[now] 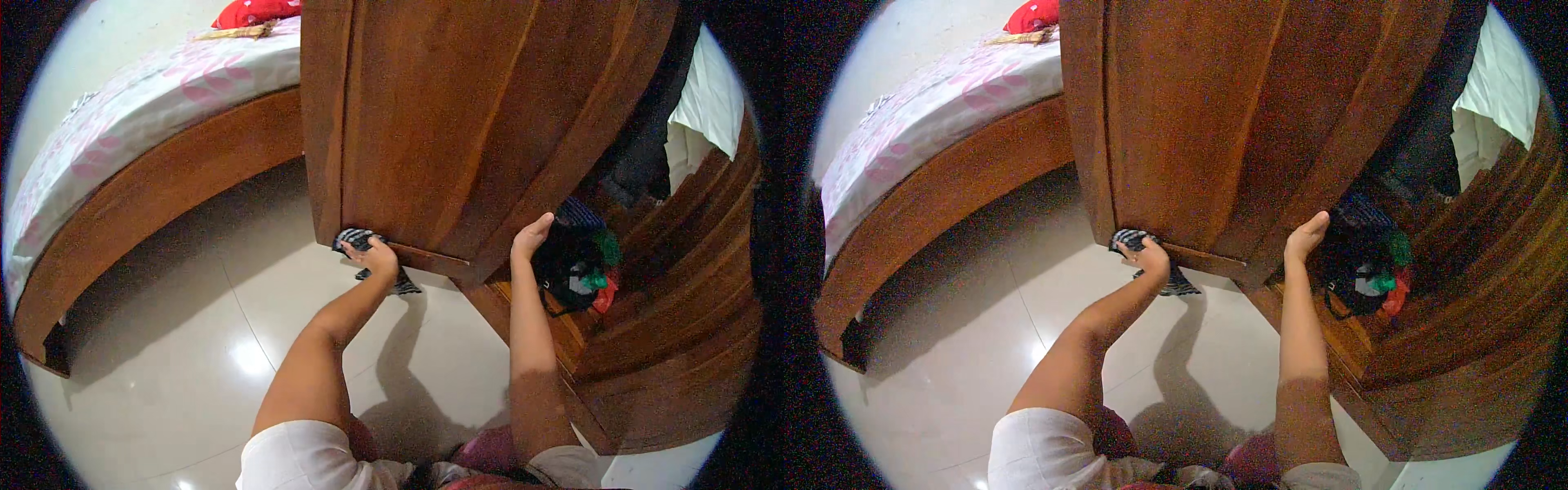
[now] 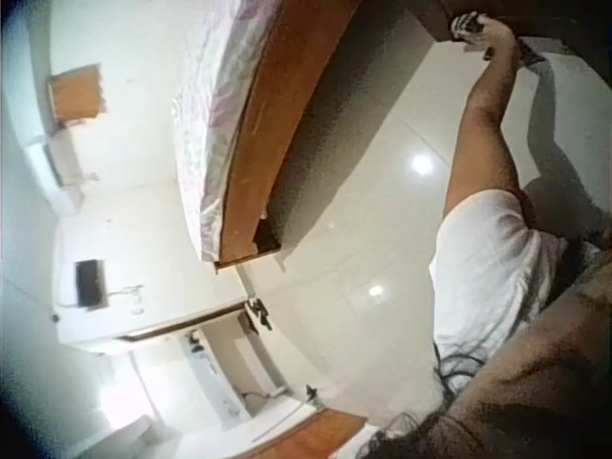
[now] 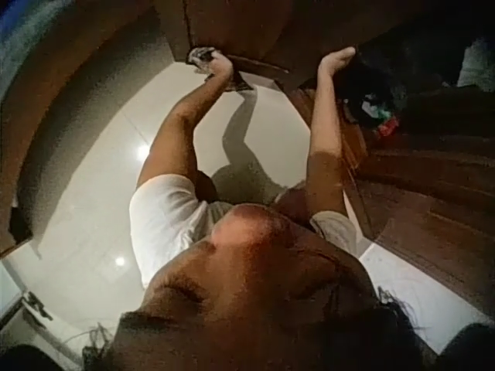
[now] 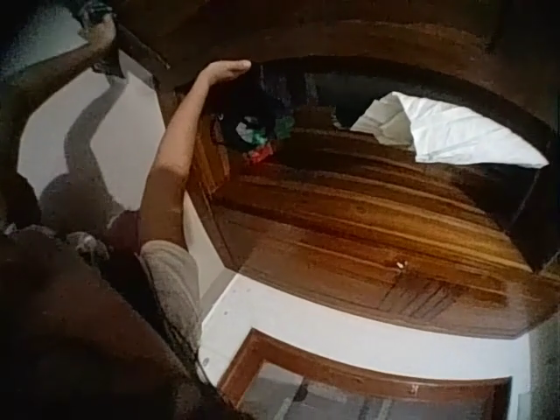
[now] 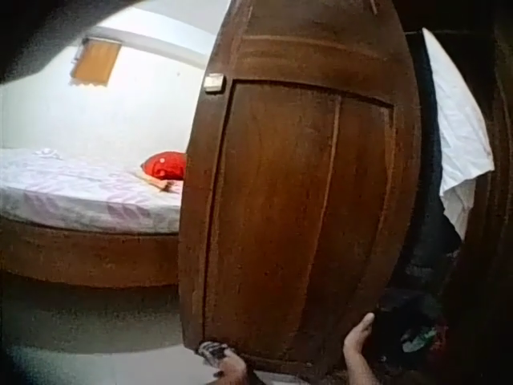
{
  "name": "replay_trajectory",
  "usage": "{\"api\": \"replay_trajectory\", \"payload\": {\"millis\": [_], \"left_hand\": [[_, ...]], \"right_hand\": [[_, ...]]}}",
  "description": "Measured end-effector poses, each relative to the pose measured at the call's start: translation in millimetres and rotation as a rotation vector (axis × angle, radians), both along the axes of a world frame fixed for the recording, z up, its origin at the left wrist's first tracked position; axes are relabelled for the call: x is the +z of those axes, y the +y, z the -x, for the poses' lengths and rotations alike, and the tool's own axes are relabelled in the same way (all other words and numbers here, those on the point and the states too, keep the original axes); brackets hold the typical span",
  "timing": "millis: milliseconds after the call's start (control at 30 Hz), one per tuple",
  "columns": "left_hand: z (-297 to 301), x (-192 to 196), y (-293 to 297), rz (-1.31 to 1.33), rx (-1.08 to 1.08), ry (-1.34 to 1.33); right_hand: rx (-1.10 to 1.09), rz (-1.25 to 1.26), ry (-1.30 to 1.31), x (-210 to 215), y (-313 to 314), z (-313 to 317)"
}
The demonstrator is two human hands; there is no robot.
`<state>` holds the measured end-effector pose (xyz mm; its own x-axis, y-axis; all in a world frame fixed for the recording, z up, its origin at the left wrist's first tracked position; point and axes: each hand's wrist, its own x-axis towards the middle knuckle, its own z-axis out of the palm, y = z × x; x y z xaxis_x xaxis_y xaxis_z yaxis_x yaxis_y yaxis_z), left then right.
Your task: Wiping down the exterior and interior surfaces of a wooden wardrobe with a cloth.
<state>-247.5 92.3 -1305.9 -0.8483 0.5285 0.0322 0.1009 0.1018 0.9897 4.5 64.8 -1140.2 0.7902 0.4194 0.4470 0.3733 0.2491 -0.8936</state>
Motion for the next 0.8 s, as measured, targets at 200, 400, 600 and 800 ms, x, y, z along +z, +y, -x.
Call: {"api": "replay_trajectory", "payload": {"millis": [200, 400, 600, 800], "left_hand": [[-107.9, 5.9, -31.9, 0.038, -0.224, -0.168], [-150.7, 3.8, -41.2, 0.127, -0.294, -0.464], [-94.1, 33.3, -20.3, 0.079, -0.153, -0.631], [87.3, -65.7, 56.8, -0.012, 0.075, -0.339]], "right_hand": [[0.007, 0.033, 0.073, -0.1, -6.1, -17.6], [0.033, -0.019, -0.013, -6.8, -5.3, -21.7], [-0.084, -0.028, -0.157, -31.1, 2.6, -63.9], [-0.024, -0.160, -0.128, -4.6, 5.7, 11.5]]}}
